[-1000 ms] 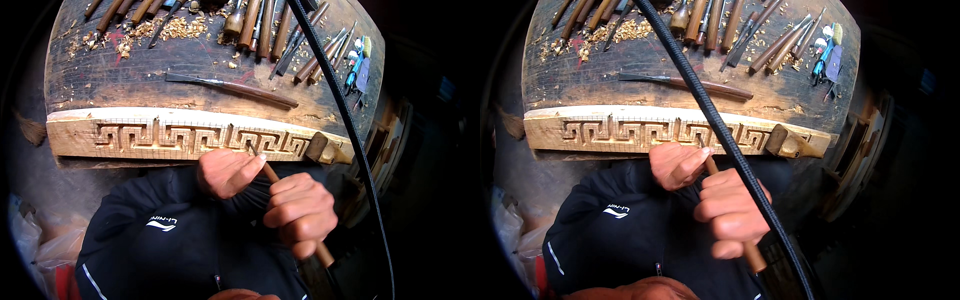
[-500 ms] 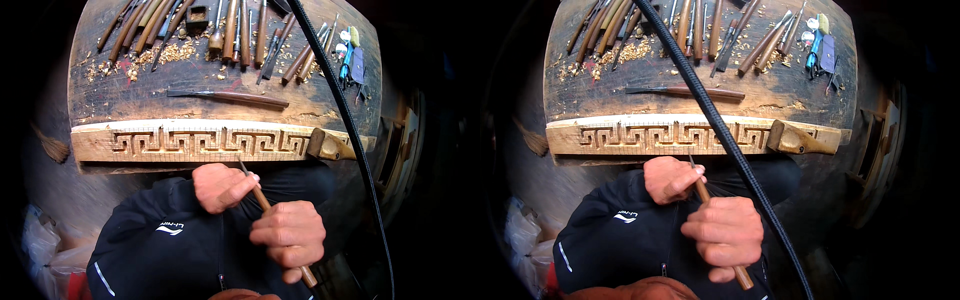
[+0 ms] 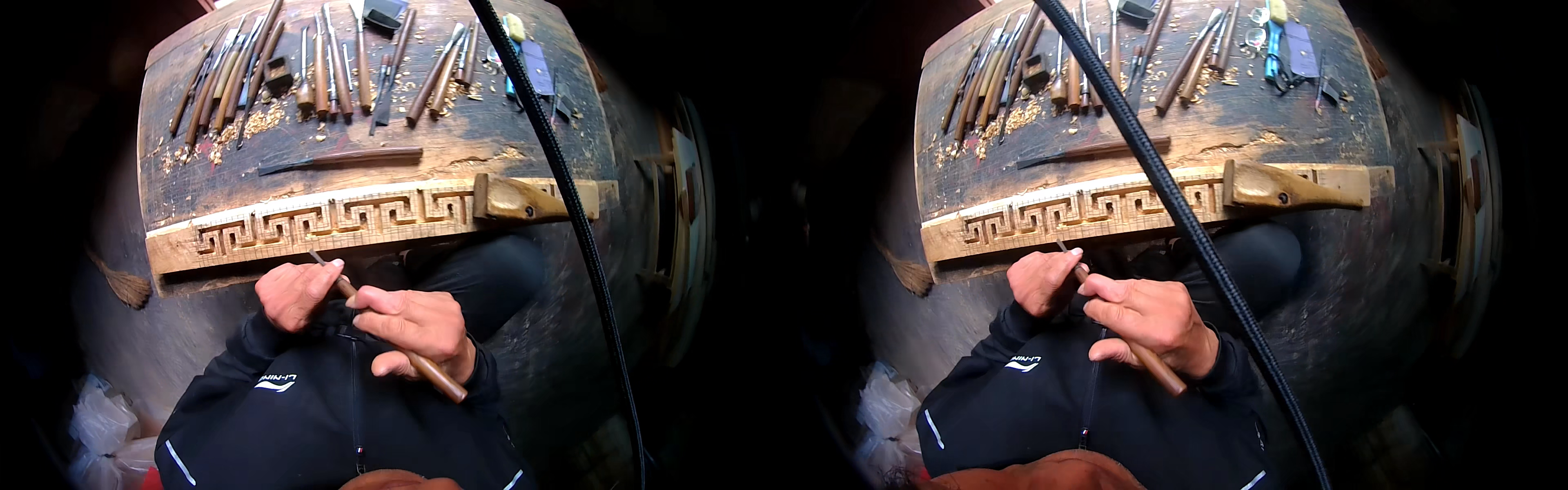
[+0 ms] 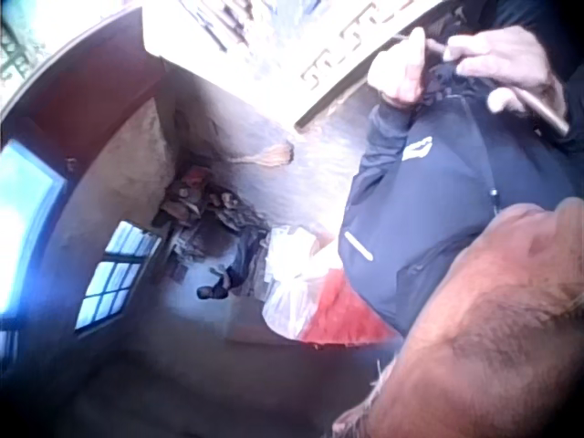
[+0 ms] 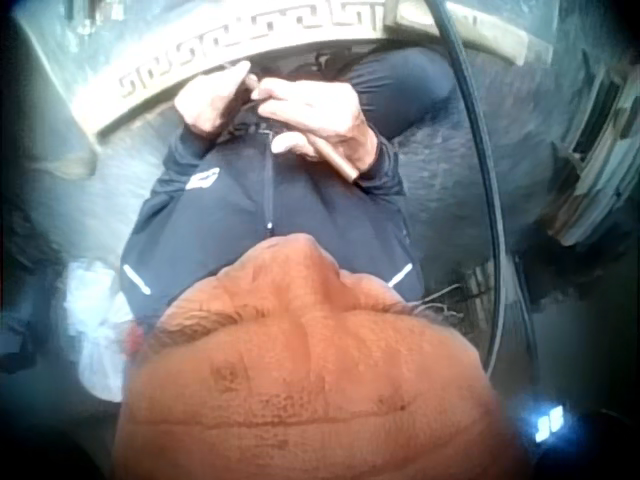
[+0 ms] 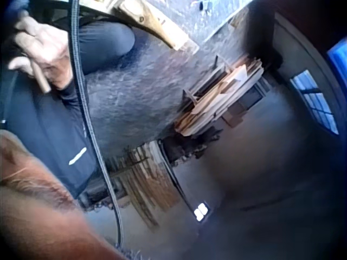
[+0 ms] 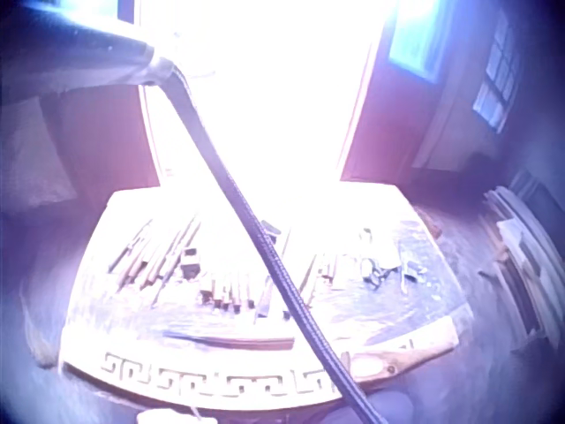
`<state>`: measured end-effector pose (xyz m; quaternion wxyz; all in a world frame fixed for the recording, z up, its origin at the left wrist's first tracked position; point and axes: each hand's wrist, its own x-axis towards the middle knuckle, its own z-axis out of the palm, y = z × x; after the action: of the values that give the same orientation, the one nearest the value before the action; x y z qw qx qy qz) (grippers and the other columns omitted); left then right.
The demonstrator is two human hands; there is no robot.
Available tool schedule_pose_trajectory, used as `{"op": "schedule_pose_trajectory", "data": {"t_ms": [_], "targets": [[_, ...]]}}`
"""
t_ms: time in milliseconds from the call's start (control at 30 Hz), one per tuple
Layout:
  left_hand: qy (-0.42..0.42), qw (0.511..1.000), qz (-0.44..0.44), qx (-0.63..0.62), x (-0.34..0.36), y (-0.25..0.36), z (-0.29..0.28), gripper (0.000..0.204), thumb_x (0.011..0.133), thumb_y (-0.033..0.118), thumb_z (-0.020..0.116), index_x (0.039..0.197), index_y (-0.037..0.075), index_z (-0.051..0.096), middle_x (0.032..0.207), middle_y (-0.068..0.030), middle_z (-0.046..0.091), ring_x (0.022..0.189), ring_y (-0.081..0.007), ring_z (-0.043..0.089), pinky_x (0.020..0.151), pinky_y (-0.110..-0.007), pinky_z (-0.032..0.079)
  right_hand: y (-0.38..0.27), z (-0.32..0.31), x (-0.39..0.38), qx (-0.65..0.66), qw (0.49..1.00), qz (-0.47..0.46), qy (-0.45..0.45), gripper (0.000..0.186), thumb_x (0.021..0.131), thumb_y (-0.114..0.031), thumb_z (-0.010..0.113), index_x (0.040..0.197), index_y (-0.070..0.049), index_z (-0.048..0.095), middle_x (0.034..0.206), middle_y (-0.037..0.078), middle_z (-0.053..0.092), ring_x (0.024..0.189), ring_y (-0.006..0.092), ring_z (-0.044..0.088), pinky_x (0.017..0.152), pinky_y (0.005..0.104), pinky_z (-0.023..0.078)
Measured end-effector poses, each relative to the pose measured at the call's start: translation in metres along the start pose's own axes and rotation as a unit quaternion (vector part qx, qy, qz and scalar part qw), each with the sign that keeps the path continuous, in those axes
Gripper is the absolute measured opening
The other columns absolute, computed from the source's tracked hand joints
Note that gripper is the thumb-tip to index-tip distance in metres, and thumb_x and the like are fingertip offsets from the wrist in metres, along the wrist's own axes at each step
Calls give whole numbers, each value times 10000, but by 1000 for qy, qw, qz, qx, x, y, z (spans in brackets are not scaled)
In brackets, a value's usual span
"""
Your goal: The person carves a geometric pattern into a wooden board using a chisel and a wooden mallet, clearing away wood shavings by hand.
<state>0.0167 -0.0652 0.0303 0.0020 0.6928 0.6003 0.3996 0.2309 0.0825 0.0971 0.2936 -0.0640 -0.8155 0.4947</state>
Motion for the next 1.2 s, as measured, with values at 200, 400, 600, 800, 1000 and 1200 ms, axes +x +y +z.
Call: {"op": "schedule_pose_trajectory", "data": {"t_ms": [200,400,600,800,1000,1200], "targets": [[99,992,-12,72,-3,13,11,397,963,30,907,1332,12,763,942,-102,829,762,-242,805,624,-355,573,1,-27,-11,71,994,11,82,713,1130,-601,668,1059,94,813,1044,276,826,884,355,858,761,382,683],[73,990,-14,118,14,12,24,267,933,13,902,1178,7,799,950,-126,821,802,-267,816,677,-358,626,51,-59,-22,-3,934,-44,355,444,1212,-294,572,1122,120,706,1128,369,733,844,360,770,787,491,660],[41,997,-4,71,46,18,60,315,914,82,916,1207,16,822,1091,-121,849,998,-309,841,850,-402,682,55,-58,-35,-31,919,40,392,264,1157,-97,592,1203,137,704,1271,354,723,970,333,793,823,430,709],[-33,999,25,15,62,10,87,349,957,258,910,1227,49,839,1259,-108,848,1265,-332,796,1144,-502,623,55,-55,-28,-42,925,71,372,231,1125,-33,585,1219,139,705,1291,348,727,979,316,794,867,403,696],[-14,991,92,-101,53,13,74,352,917,145,916,1235,20,830,989,-101,853,929,-248,852,897,-404,703,59,-57,-30,-55,936,48,344,268,1149,-119,612,1176,130,708,1165,341,762,857,314,791,826,405,670],[45,997,57,-16,79,5,58,443,864,110,887,1295,22,832,1077,-112,827,876,-255,818,772,-382,663,48,-48,-17,-43,966,19,254,460,1172,-297,651,879,38,768,811,198,801,626,225,747,597,316,586]]}}
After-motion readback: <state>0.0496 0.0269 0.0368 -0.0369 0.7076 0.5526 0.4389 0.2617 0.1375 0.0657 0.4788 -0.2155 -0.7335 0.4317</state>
